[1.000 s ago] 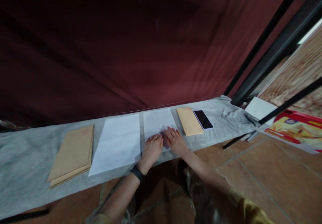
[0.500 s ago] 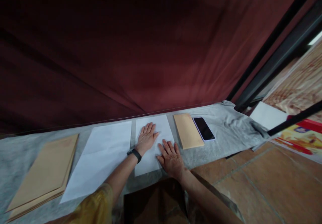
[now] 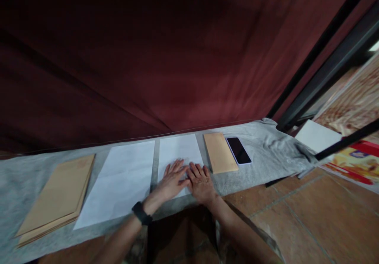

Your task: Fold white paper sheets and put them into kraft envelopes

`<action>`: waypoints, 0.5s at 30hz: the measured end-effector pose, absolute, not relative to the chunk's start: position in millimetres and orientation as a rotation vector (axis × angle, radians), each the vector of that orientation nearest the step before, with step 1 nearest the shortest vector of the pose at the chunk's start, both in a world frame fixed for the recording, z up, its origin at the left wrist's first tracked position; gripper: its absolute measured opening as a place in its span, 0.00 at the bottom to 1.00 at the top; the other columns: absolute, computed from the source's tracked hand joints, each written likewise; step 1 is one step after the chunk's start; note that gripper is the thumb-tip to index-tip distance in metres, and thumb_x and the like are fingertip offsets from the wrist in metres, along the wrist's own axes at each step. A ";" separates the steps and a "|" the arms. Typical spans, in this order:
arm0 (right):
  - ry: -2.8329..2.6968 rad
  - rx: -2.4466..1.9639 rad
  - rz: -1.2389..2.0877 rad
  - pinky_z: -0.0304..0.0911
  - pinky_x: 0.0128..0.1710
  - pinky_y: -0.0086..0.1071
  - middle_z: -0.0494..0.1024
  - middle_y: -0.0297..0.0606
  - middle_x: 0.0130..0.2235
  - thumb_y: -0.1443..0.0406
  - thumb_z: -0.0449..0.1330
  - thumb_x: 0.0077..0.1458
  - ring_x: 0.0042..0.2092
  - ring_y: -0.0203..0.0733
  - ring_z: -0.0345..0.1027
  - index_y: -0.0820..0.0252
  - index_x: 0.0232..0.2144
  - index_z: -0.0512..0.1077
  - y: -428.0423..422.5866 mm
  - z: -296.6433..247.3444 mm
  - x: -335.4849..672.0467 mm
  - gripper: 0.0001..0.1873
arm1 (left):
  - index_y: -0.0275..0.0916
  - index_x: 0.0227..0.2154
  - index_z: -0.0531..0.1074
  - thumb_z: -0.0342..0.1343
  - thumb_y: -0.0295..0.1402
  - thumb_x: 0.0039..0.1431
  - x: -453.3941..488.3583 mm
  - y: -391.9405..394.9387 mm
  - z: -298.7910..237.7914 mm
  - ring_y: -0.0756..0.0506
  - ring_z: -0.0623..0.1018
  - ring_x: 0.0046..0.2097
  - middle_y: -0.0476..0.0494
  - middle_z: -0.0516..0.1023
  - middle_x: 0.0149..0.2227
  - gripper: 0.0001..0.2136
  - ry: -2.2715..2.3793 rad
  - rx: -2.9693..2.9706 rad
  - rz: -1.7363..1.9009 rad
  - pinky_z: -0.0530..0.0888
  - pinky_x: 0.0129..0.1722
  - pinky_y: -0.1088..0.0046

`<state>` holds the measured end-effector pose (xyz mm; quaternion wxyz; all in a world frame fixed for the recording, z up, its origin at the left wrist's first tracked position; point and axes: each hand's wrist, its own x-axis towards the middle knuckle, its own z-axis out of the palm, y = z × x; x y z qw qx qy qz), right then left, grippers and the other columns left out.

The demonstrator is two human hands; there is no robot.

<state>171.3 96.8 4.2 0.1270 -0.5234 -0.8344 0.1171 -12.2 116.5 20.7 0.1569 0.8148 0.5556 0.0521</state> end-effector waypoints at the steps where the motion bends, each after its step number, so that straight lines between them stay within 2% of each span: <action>1: -2.451 -1.506 0.358 0.45 0.69 0.56 0.57 0.40 0.71 0.56 0.50 0.70 0.71 0.55 0.51 0.52 0.67 0.62 98.8 5.8 174.8 0.26 | 0.44 0.69 0.57 0.53 0.42 0.64 -12.8 100.9 21.0 0.38 0.52 0.73 0.38 0.53 0.73 0.31 1.512 2.345 0.135 0.52 0.70 0.47; 3: -2.489 -1.465 0.400 0.46 0.69 0.54 0.57 0.39 0.71 0.60 0.49 0.70 0.71 0.52 0.51 0.52 0.67 0.62 102.7 9.1 182.9 0.25 | 0.43 0.69 0.55 0.57 0.43 0.61 -17.6 78.9 23.3 0.38 0.52 0.73 0.37 0.53 0.73 0.35 1.437 2.359 0.109 0.52 0.70 0.47; 6: -2.528 -1.407 0.482 0.47 0.70 0.49 0.58 0.40 0.71 0.64 0.49 0.69 0.70 0.47 0.53 0.54 0.67 0.61 106.0 14.3 194.5 0.26 | 0.39 0.68 0.58 0.56 0.39 0.61 -27.0 68.1 31.1 0.39 0.54 0.73 0.34 0.53 0.72 0.33 1.437 2.392 0.064 0.53 0.71 0.51; 9: -2.576 -1.368 0.578 0.44 0.71 0.49 0.56 0.43 0.71 0.61 0.55 0.66 0.71 0.48 0.50 0.56 0.68 0.60 103.8 19.5 202.5 0.30 | 0.37 0.67 0.61 0.55 0.32 0.58 -29.9 67.1 38.2 0.38 0.56 0.72 0.34 0.55 0.72 0.32 1.457 2.429 0.014 0.55 0.71 0.54; 12: -2.654 -1.311 0.679 0.40 0.72 0.51 0.53 0.42 0.73 0.54 0.63 0.60 0.73 0.51 0.45 0.52 0.69 0.58 99.4 24.8 206.5 0.39 | 0.38 0.67 0.60 0.52 0.25 0.55 -25.8 61.4 39.9 0.38 0.55 0.72 0.36 0.55 0.72 0.34 1.468 2.445 -0.027 0.55 0.70 0.51; 15: -2.713 -1.284 0.722 0.36 0.72 0.53 0.49 0.41 0.74 0.51 0.66 0.56 0.73 0.52 0.41 0.48 0.70 0.55 97.1 28.6 207.9 0.44 | 0.41 0.68 0.57 0.47 0.19 0.52 -22.2 52.7 38.7 0.39 0.53 0.73 0.39 0.54 0.73 0.37 1.444 2.450 -0.047 0.53 0.71 0.50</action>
